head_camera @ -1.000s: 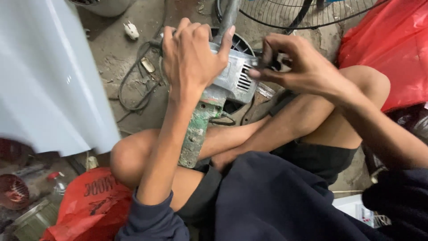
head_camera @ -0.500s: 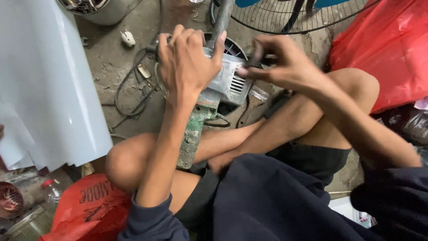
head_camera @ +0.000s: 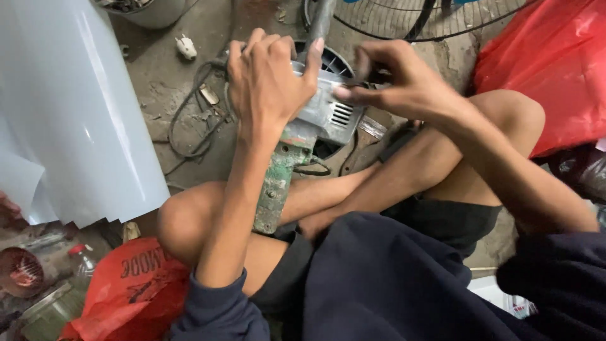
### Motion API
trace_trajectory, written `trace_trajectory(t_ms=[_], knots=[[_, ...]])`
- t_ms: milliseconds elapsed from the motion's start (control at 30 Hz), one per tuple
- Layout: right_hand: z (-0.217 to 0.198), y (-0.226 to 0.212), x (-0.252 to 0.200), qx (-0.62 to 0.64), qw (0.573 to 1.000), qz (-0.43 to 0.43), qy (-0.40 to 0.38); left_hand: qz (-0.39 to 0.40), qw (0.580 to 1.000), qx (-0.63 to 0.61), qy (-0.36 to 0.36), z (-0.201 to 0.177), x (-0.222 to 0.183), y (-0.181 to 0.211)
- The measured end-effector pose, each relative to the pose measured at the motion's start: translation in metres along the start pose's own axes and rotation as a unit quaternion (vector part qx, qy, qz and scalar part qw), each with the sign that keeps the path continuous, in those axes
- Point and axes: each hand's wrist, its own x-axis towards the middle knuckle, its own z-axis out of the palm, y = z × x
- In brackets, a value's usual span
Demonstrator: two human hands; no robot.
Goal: Repairing a power tool motor by inspecting and manipulating its internal components while sitting on the floor.
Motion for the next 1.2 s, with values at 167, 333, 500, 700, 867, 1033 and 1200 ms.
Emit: trace_trajectory(t_ms=[167, 333, 500, 700, 867, 1033, 1200], knots=[[-0.006, 0.009, -0.004, 0.019, 1.0, 0.014, -0.002, -0.007, 1.0, 0.011, 0.029, -0.002, -0.001, 0.01], [-0.006, 0.011, -0.005, 0.031, 1.0, -0.001, 0.004, -0.004, 1.0, 0.004, 0.0, 0.0, -0.004, 0.004], [-0.011, 0.037, 0.001, 0.051, 0.998, -0.024, -0.006, -0.017, 1.0, 0.014, -0.002, 0.003, -0.001, 0.006], [-0.031, 0.036, -0.01, -0.008, 0.999, 0.044, -0.028, -0.017, 0.999, 0.006, -0.028, 0.007, 0.004, 0.004], [-0.015, 0.031, 0.011, 0.041, 0.998, 0.015, -0.034, -0.016, 0.999, -0.012, -0.037, 0.012, 0.002, 0.001], [-0.032, 0.05, 0.001, -0.032, 0.997, 0.033, -0.056, -0.004, 1.0, 0.004, -0.021, 0.012, 0.006, -0.006], [-0.008, 0.02, 0.019, 0.02, 0.999, 0.038, -0.03, -0.008, 1.0, 0.008, -0.015, 0.008, 0.003, -0.003]])
